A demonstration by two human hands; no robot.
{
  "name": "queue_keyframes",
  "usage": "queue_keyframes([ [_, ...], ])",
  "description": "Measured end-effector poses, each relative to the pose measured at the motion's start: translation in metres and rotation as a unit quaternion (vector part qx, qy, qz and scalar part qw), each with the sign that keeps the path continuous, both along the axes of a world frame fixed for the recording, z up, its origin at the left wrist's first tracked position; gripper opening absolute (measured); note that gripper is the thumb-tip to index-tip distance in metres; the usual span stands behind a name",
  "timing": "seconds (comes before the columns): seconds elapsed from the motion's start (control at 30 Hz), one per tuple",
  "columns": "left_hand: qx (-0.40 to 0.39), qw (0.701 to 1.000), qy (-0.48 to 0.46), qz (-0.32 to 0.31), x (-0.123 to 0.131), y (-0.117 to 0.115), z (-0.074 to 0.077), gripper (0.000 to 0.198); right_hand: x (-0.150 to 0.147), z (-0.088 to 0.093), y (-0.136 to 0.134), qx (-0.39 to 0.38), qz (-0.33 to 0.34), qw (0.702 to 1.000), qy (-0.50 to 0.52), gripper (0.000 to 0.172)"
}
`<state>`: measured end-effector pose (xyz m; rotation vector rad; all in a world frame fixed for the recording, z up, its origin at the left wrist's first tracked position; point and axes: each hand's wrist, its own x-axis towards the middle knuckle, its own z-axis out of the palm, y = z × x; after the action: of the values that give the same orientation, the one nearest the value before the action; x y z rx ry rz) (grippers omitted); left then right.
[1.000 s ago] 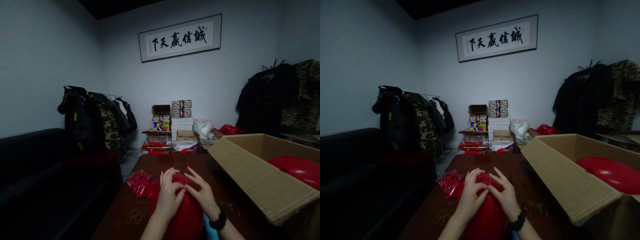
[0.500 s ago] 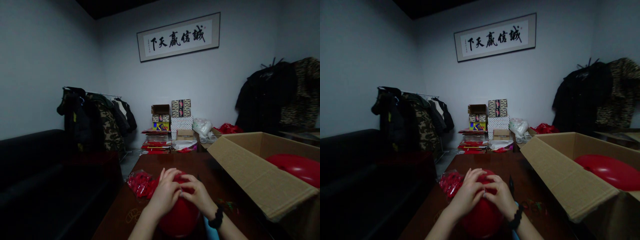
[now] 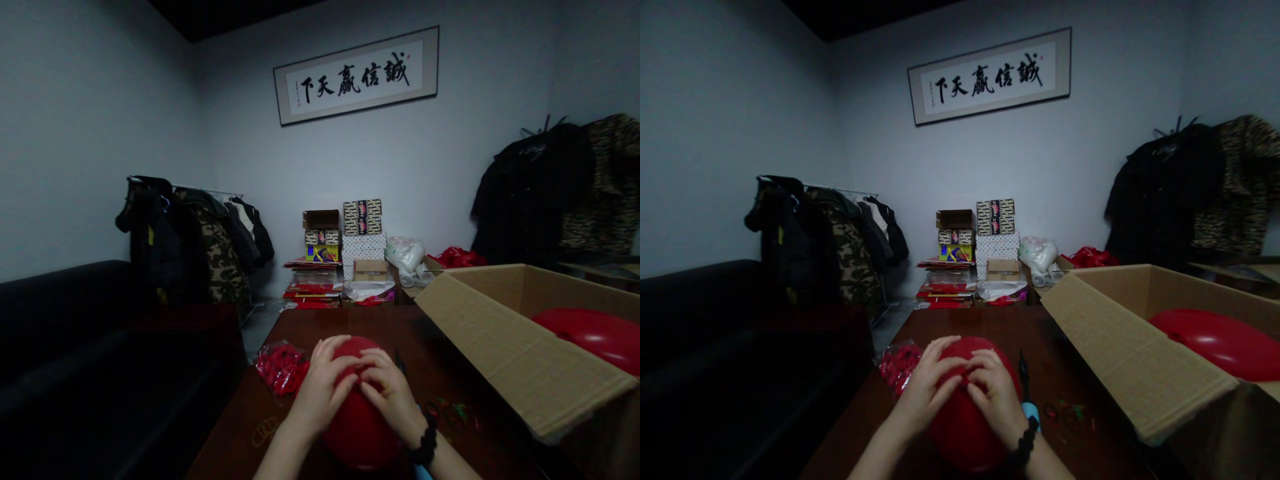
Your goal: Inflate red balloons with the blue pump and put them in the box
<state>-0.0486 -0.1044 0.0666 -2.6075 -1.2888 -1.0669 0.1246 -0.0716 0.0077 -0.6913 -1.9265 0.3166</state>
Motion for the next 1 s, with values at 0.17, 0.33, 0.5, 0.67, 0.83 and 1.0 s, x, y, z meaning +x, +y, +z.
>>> queue_keyframes([
  [0.17,0.007,1.000,0.000,-0.018,-0.011,-0.004,-0.016,0.040,0.003,0.004,-0.009,0.030,0.021,0.999,-0.026,0.015],
  [0.33,0.042,0.999,-0.002,-0.017,-0.014,-0.013,-0.022,0.041,0.004,0.009,-0.012,0.006,0.053,0.998,-0.037,0.016],
  [0.5,0.061,0.995,0.065,-0.047,-0.016,-0.019,-0.011,0.045,0.000,0.019,-0.009,0.002,0.064,0.995,-0.073,0.014],
  [0.67,0.069,0.990,0.120,-0.034,-0.013,-0.023,-0.003,0.026,-0.004,0.022,-0.007,-0.011,0.042,0.992,-0.116,0.010],
  [0.83,0.068,0.987,0.146,-0.016,-0.015,-0.018,-0.005,0.016,-0.008,0.017,-0.009,-0.008,0.031,0.989,-0.145,0.010],
  [1.0,0.112,0.972,0.201,-0.052,-0.020,-0.009,-0.004,0.017,-0.010,0.016,-0.008,-0.026,0.028,0.986,-0.160,0.010],
])
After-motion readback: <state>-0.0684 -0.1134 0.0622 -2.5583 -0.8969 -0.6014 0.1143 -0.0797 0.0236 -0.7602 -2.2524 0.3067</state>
